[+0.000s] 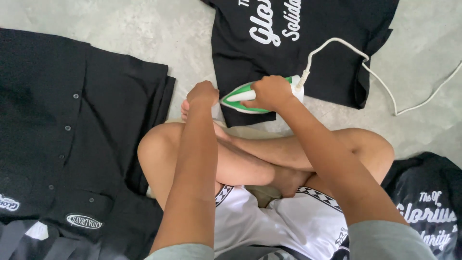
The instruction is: The person is smoothing out black shirts on the floor and using an iron to remove wrinkles from the fabric.
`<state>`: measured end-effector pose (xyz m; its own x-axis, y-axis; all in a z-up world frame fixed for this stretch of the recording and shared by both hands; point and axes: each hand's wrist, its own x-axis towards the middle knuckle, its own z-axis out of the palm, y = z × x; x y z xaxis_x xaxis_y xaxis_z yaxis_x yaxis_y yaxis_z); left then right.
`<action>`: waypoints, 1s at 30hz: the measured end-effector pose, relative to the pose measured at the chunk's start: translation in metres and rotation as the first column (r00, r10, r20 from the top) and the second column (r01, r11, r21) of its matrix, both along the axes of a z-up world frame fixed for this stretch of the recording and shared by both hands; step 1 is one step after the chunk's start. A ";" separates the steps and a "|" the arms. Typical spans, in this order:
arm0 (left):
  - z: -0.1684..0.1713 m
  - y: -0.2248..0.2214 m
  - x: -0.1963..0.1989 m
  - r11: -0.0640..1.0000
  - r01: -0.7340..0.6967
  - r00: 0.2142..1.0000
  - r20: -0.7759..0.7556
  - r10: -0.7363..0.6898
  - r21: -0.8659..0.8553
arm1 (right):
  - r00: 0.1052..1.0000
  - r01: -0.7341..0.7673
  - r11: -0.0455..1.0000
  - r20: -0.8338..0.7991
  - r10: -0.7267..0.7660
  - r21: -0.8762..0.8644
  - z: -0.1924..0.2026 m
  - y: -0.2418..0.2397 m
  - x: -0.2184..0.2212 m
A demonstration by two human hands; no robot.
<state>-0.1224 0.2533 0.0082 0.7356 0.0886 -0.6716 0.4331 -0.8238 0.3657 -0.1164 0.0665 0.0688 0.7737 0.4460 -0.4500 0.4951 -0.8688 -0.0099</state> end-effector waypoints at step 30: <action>-0.018 -0.005 -0.002 0.992 0.105 0.991 0.070 -0.111 0.075 | 0.991 0.131 0.991 -0.017 -0.131 0.005 -0.008 -0.008 -0.013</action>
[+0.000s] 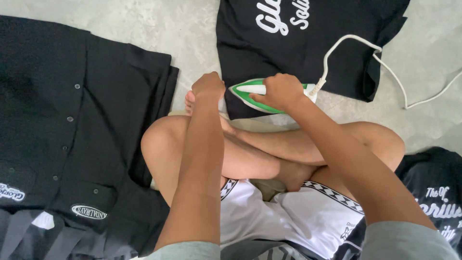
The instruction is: The person is smoothing out black shirts on the floor and using an iron to remove wrinkles from the fabric.
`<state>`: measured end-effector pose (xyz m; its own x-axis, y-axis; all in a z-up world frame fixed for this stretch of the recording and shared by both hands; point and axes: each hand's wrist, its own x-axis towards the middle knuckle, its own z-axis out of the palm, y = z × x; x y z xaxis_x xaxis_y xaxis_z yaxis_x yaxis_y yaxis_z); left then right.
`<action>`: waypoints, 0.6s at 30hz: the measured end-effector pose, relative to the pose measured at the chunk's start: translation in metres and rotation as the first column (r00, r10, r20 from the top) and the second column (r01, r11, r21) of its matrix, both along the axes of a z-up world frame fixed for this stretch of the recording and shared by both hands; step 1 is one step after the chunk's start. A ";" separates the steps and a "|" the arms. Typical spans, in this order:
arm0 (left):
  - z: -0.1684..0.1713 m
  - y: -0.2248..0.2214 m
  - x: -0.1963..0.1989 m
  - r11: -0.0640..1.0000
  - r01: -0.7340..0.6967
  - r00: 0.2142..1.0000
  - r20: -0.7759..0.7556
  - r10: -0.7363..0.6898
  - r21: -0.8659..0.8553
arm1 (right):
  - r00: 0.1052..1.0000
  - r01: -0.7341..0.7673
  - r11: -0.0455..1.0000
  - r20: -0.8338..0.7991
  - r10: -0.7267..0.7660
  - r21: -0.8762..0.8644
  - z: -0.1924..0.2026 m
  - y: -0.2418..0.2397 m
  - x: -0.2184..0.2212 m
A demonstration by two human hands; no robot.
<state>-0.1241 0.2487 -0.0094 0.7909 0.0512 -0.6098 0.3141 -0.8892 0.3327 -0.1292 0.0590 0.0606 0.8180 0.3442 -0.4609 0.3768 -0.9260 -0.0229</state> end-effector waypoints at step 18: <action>-0.007 -0.044 0.002 0.774 0.491 0.712 0.329 -0.621 0.400 | 0.945 0.326 0.943 -0.036 -0.324 0.074 0.046 -0.030 0.024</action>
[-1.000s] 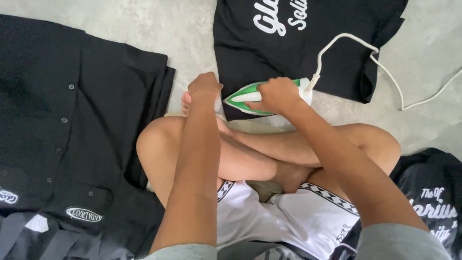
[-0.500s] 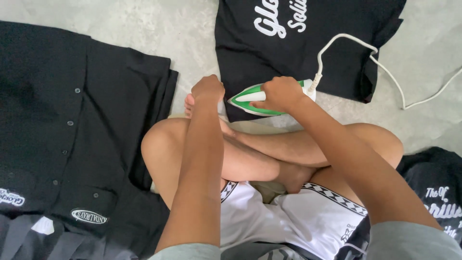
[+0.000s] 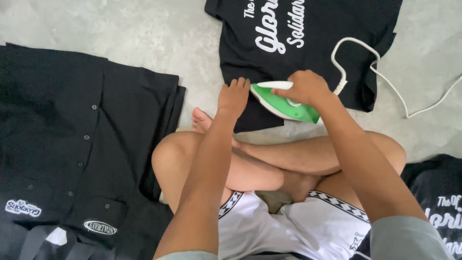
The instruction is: The person is smoothing out black shirts on the floor and using an iron to remove wrinkles from the fabric.
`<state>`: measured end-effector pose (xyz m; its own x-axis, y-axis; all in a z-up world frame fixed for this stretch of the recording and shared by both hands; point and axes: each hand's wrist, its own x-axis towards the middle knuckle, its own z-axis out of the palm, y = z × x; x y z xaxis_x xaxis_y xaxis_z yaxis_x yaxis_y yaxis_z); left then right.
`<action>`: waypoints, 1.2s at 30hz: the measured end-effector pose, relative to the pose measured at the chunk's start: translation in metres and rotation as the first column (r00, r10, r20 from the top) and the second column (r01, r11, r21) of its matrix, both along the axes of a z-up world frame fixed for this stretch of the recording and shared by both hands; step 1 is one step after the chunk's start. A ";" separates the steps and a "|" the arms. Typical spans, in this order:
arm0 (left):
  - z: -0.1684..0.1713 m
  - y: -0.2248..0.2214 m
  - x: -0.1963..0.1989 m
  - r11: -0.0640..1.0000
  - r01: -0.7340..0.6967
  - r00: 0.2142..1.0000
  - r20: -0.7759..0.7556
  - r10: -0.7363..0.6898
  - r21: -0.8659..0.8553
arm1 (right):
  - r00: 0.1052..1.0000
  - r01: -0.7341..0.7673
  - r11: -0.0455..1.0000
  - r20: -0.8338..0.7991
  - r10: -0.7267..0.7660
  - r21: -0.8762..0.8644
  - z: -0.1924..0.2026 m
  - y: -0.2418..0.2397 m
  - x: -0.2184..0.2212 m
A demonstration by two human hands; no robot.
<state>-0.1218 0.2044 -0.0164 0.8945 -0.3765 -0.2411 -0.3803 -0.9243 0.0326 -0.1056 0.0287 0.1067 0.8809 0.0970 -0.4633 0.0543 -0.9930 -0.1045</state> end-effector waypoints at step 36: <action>0.063 -0.034 0.018 0.971 -0.163 0.816 -0.529 0.231 0.172 | 0.921 -0.345 0.919 0.121 0.371 -0.194 -0.040 0.049 0.104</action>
<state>-0.1040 0.1706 0.0462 0.6583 -0.1461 -0.7384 -0.1413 -0.9875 0.0693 -0.0013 0.0773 0.0666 0.8624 0.3523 -0.3636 0.4112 -0.9063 0.0971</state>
